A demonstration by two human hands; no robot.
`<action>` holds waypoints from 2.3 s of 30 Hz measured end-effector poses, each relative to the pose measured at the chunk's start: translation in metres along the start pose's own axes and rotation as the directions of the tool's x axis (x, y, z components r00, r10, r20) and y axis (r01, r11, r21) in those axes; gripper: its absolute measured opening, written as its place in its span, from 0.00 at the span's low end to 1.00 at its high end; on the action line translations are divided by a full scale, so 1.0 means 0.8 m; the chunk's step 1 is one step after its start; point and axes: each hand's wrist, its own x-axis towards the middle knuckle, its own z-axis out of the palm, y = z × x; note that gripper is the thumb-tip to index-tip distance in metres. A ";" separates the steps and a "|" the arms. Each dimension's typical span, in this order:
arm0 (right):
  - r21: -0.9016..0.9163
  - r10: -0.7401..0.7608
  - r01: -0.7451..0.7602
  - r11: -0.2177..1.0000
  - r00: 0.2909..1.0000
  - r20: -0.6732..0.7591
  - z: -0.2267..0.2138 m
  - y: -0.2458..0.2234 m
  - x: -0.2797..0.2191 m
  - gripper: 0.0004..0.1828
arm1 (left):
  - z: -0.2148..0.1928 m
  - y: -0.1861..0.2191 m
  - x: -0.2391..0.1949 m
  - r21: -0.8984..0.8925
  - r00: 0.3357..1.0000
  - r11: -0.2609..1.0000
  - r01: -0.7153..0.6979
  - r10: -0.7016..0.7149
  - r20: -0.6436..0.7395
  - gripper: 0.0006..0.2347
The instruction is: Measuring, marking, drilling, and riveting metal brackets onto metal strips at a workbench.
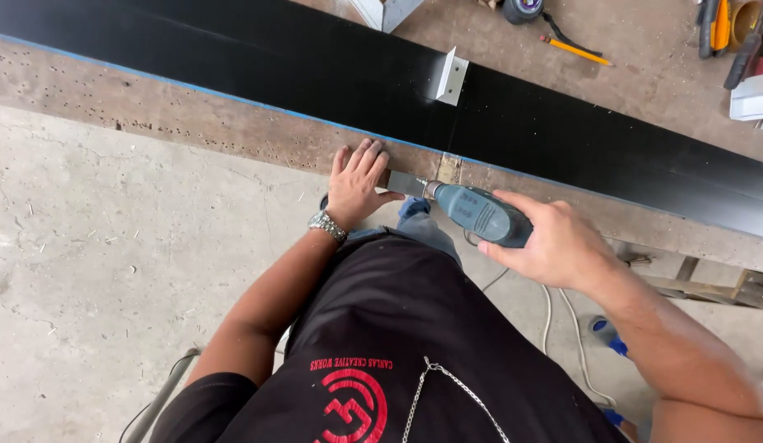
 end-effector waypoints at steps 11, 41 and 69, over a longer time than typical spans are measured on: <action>-0.065 0.021 -0.016 0.998 0.997 0.076 0.005 0.000 0.019 0.41 | -0.001 -0.005 0.000 0.002 0.998 1.000 0.018 -0.018 0.054 0.39; -0.374 0.174 -0.072 0.925 0.953 0.247 -0.022 -0.078 0.046 0.45 | 0.008 -0.002 0.002 0.018 0.999 1.000 -0.015 0.014 0.036 0.42; -0.464 0.077 0.076 0.883 0.951 0.301 -0.023 -0.083 0.049 0.40 | 0.012 -0.002 -0.005 0.014 0.999 0.999 -0.043 0.043 0.003 0.40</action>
